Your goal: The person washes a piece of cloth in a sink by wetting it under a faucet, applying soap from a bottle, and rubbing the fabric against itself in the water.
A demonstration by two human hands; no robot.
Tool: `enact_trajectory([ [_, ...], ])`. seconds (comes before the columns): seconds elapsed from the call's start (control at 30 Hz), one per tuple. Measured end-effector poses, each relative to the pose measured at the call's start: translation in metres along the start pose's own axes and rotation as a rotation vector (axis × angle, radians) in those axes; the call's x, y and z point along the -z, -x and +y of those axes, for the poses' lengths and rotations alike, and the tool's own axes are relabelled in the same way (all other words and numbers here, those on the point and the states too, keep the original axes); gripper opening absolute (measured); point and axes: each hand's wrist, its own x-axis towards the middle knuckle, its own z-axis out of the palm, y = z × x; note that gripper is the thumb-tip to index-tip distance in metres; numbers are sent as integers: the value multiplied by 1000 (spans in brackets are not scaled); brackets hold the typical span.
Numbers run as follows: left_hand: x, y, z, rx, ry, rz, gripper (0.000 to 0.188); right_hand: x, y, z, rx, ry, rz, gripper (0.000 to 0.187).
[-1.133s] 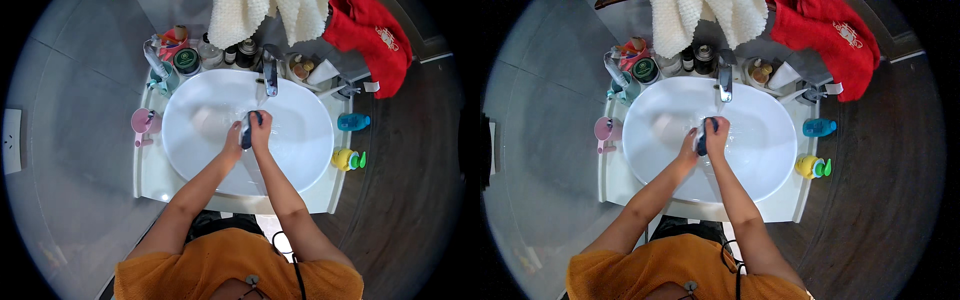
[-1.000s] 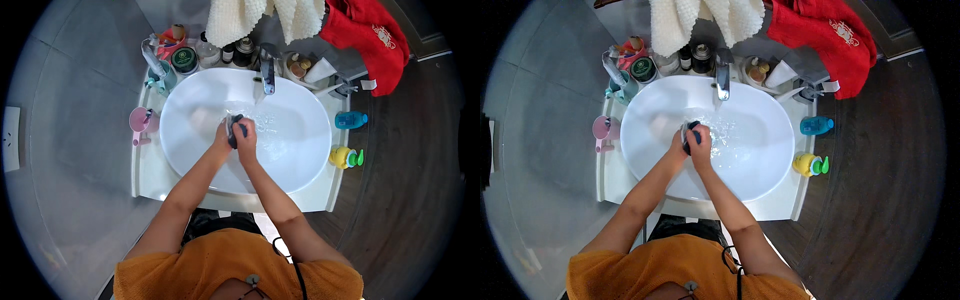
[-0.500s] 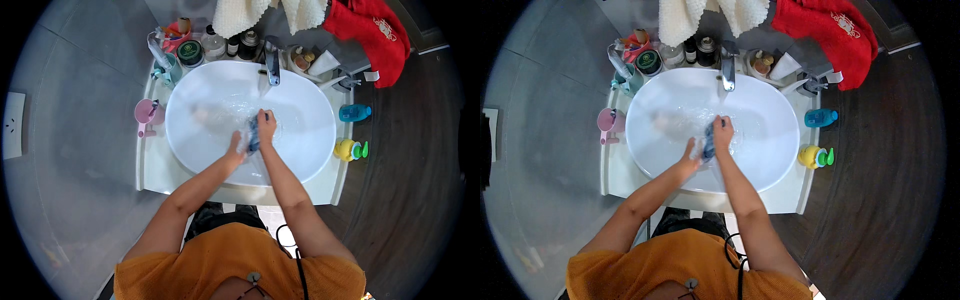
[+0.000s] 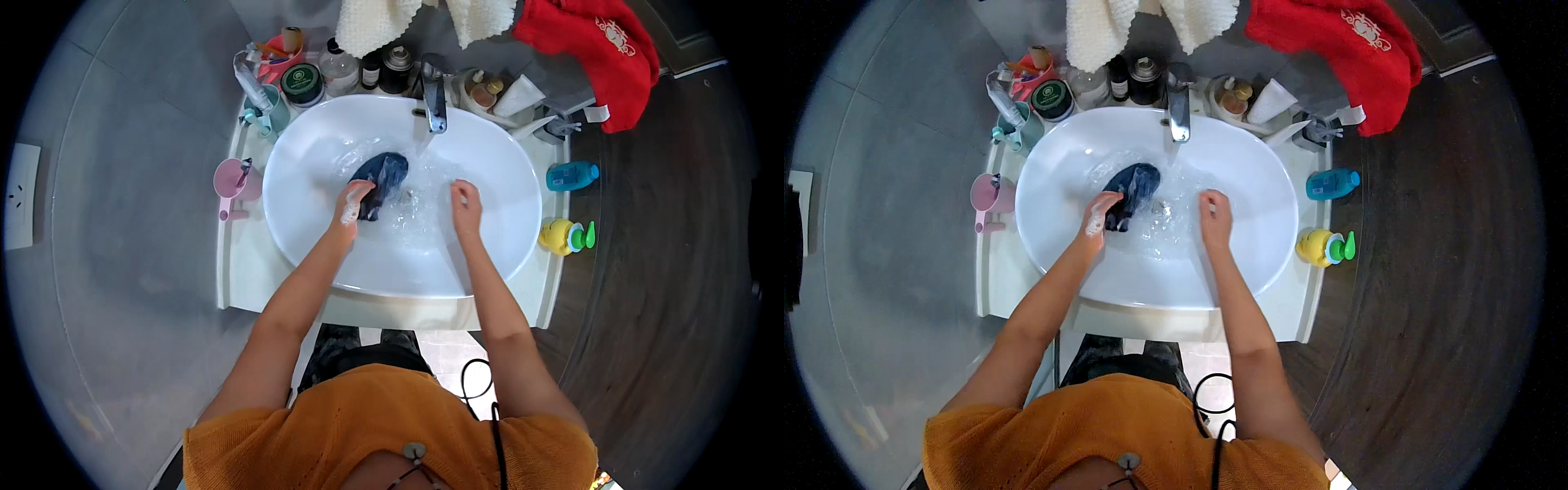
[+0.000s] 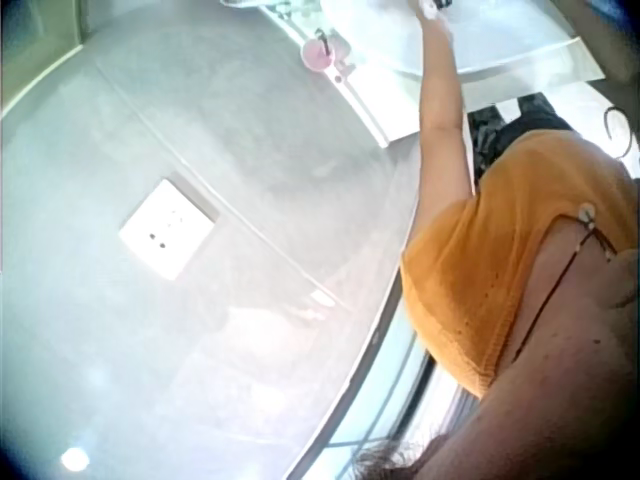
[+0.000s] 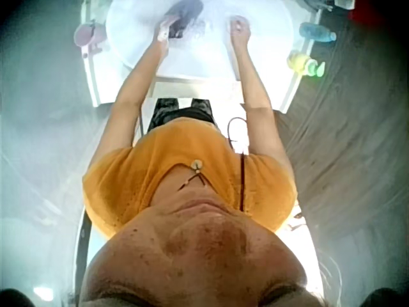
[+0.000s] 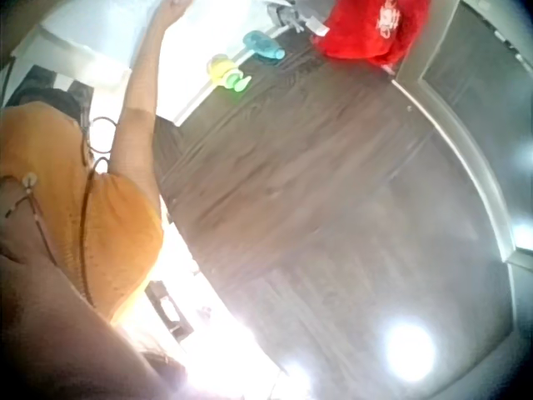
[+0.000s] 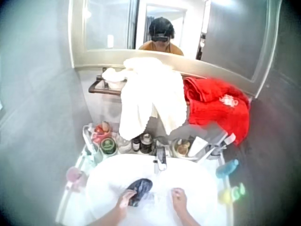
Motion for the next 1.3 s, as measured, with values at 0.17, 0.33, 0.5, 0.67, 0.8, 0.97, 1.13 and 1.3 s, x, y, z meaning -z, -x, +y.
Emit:
enact_trajectory([
  [0.17, 6, 0, -3, -90, 316, 249, 22, -70, -9, -37, 304, 291, -140, 40],
  [0.33, 9, 23, -2, 323, 615, 206, 40, -80, 9, -41, 331, 521, -533, 36],
  [0.5, -12, 29, -2, 605, 406, 52, 49, -71, 16, -15, 202, 418, -148, 31],
  [0.67, -4, 3, -17, 671, 870, -183, 47, -59, 56, -124, 503, -3, -276, 42],
  [0.8, -28, 7, -8, 426, 487, -229, 34, -44, 75, -145, 511, -12, -375, 29],
  [0.97, -66, 17, -2, 308, 610, -150, 23, -56, 28, -94, 154, -13, -71, 12],
  [1.13, -60, 13, 13, 440, 649, -225, 32, -68, 47, -105, 318, -176, 47, 3],
  [1.3, -76, 20, 5, 504, 632, -90, 32, -63, 37, -95, 217, -134, -7, 8],
])
